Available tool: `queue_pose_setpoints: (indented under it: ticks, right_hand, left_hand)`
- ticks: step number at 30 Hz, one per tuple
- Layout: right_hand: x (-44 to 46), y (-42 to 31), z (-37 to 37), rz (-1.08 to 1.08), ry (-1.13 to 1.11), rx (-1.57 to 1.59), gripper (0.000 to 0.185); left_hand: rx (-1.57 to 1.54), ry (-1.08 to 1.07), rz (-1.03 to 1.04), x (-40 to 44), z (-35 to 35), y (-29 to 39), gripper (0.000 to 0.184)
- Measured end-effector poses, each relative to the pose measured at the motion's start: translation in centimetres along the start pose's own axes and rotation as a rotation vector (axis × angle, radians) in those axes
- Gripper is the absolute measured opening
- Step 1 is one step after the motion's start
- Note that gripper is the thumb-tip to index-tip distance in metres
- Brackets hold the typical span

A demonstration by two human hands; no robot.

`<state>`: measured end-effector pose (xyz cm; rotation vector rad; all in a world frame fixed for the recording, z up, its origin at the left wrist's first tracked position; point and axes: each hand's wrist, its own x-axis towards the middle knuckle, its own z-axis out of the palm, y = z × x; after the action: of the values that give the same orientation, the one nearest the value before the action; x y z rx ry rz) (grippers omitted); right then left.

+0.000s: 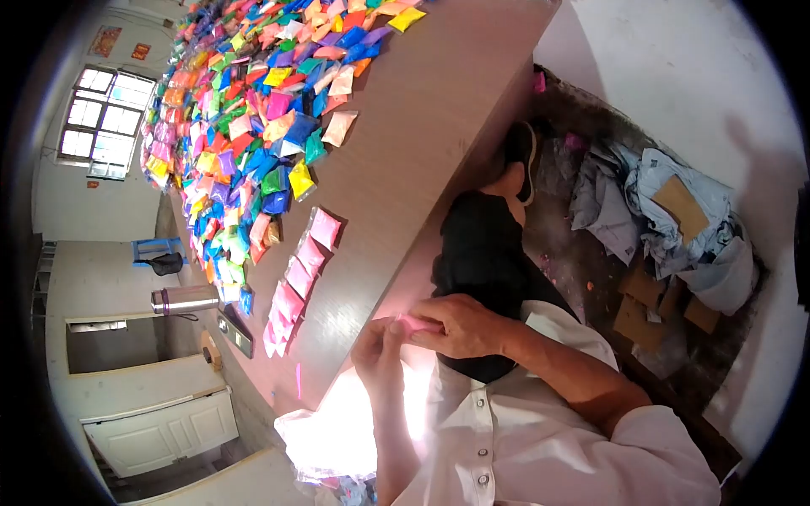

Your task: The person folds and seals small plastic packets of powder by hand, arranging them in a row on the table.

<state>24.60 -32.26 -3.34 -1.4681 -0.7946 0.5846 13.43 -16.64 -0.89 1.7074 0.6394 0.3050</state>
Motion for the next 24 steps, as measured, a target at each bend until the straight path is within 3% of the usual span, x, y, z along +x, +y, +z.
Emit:
queue_pose_setpoints:
  ticks: [9, 12, 17, 21, 24]
  right_hand:
    - [0.0, 1.3, 0.8, -0.050, 0.032, 0.001, 0.020]
    - [0.1, 0.6, 0.3, -0.038, 0.009, -0.019, 0.020]
    - [0.0, 0.0, 0.2, -0.021, 0.077, 0.107, 0.020]
    - [0.1, 0.5, 0.0, 0.021, 0.006, 0.048, 0.026]
    - [0.0, 0.6, 0.1, 0.007, 0.007, 0.025, 0.026]
  left_hand:
    - [-0.092, 0.029, -0.064, -0.2, 1.0, 1.9, 0.014]
    - [-0.148, -0.119, -0.018, 0.1, 0.3, 0.9, 0.012]
    - [-0.165, 0.014, 0.023, 0.2, -0.2, 0.1, 0.013]
    - [-0.149, 0.044, -0.042, 0.1, 0.5, 1.1, 0.012]
    - [-0.171, -0.072, -0.070, 0.1, 0.4, 0.7, 0.014]
